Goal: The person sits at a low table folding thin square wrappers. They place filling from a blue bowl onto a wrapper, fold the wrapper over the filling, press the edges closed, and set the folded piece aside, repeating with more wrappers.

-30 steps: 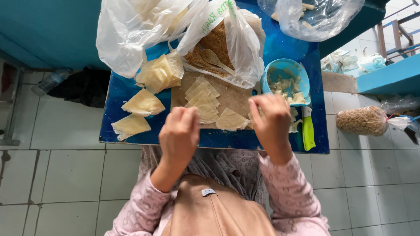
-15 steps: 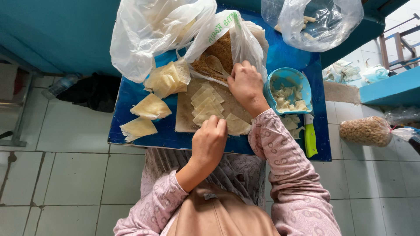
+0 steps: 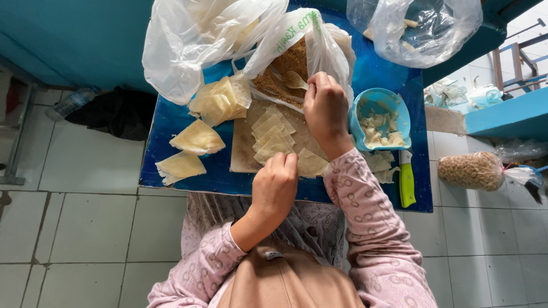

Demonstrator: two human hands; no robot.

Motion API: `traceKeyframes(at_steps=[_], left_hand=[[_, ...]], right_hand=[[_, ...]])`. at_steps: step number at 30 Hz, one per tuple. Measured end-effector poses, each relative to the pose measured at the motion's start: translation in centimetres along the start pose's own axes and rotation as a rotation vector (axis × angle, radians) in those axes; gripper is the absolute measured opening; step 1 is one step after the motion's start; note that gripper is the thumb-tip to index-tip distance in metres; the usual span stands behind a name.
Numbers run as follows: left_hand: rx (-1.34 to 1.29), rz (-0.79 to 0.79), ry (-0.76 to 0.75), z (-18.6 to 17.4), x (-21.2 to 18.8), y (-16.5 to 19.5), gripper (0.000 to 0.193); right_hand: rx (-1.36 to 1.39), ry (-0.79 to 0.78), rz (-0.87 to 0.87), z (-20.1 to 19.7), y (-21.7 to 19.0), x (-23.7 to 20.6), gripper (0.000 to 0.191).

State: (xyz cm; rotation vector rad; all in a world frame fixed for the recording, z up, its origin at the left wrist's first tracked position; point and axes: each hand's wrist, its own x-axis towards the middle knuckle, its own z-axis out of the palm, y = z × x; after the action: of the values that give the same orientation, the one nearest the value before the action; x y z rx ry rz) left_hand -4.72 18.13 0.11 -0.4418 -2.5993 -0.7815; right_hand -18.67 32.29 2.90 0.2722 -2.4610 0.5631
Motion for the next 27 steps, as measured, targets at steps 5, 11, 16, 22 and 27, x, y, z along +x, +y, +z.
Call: traceKeyframes(at_steps=[5, 11, 16, 22, 27], left_hand=[[0.048, -0.007, -0.022, 0.1, 0.1, 0.0, 0.010], [0.043, -0.001, -0.076, 0.0, 0.6, 0.1, 0.010], [-0.016, 0.015, -0.030, -0.4, 0.7, 0.3, 0.011], [0.020, 0.037, -0.019, 0.0, 0.4, 0.9, 0.011], [0.033, 0.053, 0.003, 0.5, 0.5, 0.9, 0.020]], right_hand=[[0.281, -0.030, 0.210, 3.0, 1.4, 1.0, 0.006], [0.236, 0.054, 0.004, 4.3, 0.6, 1.4, 0.004], [-0.309, 0.037, -0.406, 3.1, 0.0, 1.3, 0.012], [-0.197, -0.044, -0.458, 2.1, -0.3, 0.8, 0.017], [0.061, 0.041, -0.232, 1.5, 0.4, 1.5, 0.005]])
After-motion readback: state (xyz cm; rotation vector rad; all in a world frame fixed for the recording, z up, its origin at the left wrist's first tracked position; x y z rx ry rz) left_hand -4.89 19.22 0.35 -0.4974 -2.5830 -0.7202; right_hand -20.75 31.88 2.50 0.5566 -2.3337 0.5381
